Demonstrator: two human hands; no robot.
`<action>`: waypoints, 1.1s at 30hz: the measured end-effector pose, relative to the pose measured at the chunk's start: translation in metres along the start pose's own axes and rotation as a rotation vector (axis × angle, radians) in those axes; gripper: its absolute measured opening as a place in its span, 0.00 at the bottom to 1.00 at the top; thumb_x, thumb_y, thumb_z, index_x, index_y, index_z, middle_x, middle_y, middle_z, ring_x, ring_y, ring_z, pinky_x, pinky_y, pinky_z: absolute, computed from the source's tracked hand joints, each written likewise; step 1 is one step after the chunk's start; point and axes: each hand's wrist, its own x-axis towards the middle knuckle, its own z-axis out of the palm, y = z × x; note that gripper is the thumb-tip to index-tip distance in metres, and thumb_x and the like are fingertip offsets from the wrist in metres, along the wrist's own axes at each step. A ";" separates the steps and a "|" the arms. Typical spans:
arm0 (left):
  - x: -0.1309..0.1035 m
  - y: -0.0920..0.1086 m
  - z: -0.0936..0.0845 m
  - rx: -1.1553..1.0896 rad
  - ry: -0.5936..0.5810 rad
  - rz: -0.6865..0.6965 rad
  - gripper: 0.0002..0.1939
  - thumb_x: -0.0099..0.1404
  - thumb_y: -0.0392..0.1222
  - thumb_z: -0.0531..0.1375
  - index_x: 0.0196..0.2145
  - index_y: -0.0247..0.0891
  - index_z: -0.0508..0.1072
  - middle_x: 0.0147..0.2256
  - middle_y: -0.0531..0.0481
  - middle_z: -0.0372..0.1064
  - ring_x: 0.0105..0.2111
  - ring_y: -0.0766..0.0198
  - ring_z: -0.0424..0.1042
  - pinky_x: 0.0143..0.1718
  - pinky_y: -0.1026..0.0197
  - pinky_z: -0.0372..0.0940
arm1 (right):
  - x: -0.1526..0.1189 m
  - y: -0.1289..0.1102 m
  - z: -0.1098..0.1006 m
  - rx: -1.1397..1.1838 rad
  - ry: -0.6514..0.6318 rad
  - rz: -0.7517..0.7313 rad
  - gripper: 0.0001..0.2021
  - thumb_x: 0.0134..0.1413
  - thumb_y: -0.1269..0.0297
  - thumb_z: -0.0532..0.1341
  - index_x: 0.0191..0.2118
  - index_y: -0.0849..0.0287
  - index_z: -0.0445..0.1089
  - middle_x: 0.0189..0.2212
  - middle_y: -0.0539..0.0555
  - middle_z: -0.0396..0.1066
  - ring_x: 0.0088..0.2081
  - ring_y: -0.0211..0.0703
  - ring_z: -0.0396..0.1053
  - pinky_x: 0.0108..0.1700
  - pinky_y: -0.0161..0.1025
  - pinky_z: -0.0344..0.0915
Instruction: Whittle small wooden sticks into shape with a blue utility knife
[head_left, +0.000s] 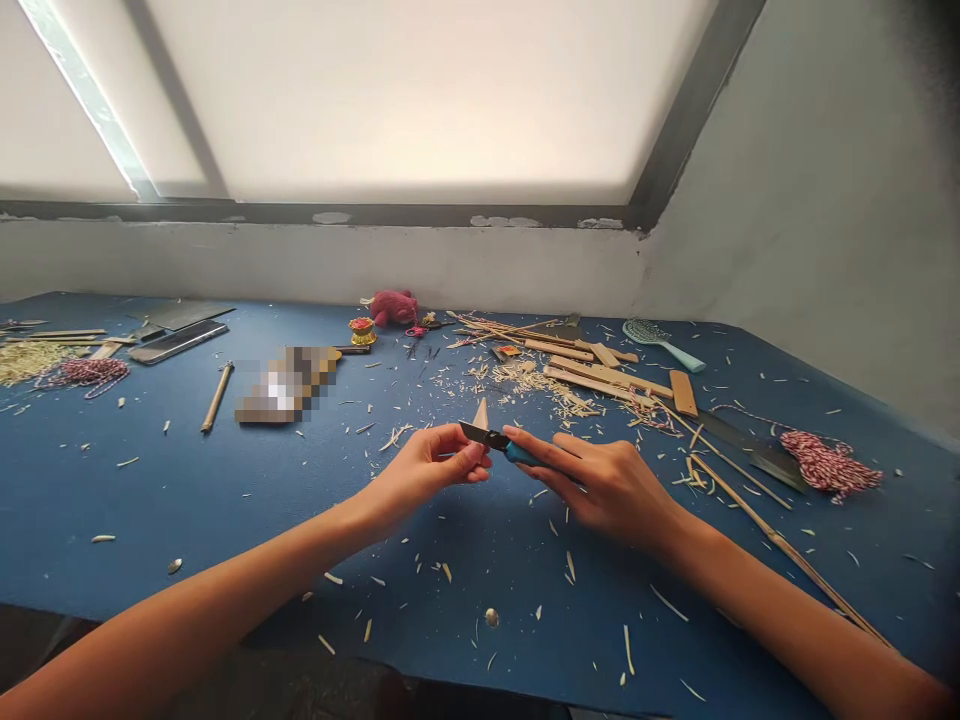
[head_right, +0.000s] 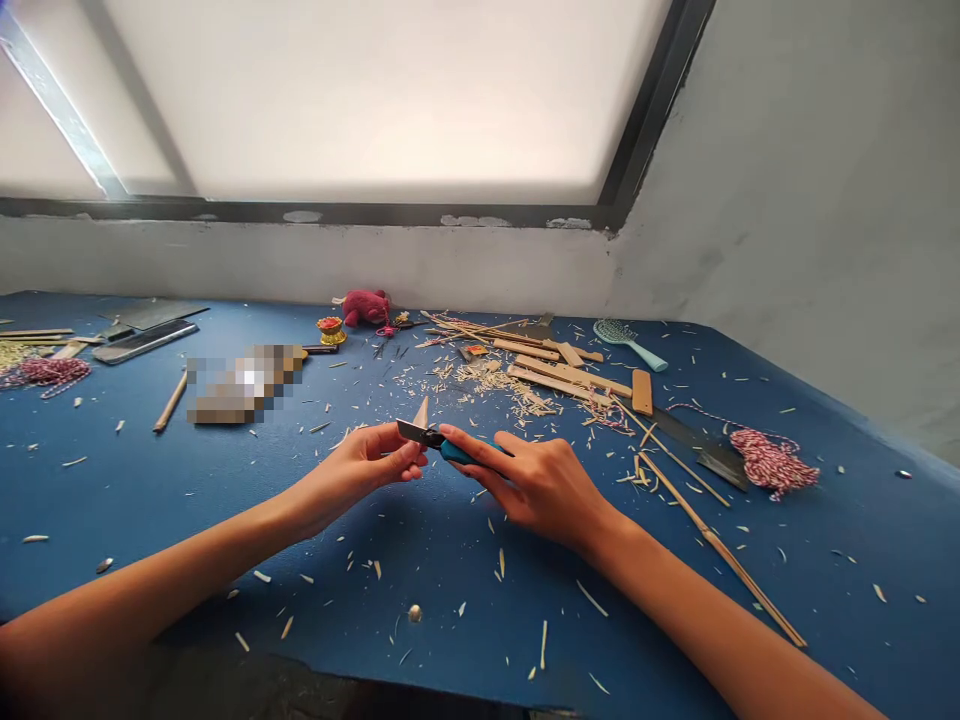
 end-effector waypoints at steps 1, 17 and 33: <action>0.000 0.001 -0.001 0.025 0.001 -0.002 0.17 0.59 0.51 0.59 0.38 0.34 0.71 0.37 0.46 0.69 0.36 0.65 0.68 0.42 0.60 0.61 | 0.001 0.001 -0.001 0.001 -0.005 -0.009 0.24 0.62 0.58 0.50 0.63 0.49 0.50 0.23 0.47 0.64 0.21 0.31 0.56 0.23 0.31 0.49; 0.000 0.002 0.007 -0.276 -0.058 -0.155 0.13 0.59 0.44 0.61 0.40 0.35 0.68 0.46 0.41 0.69 0.45 0.59 0.69 0.50 0.53 0.60 | 0.009 0.019 -0.015 0.124 0.137 0.411 0.23 0.61 0.58 0.50 0.62 0.46 0.53 0.49 0.50 0.70 0.38 0.43 0.72 0.35 0.37 0.65; -0.001 0.003 0.008 -0.313 -0.027 -0.155 0.12 0.57 0.43 0.63 0.35 0.34 0.67 0.42 0.43 0.71 0.43 0.65 0.69 0.50 0.59 0.58 | 0.002 0.010 0.007 0.256 0.082 0.290 0.26 0.61 0.61 0.52 0.63 0.47 0.49 0.48 0.50 0.70 0.42 0.42 0.72 0.43 0.38 0.66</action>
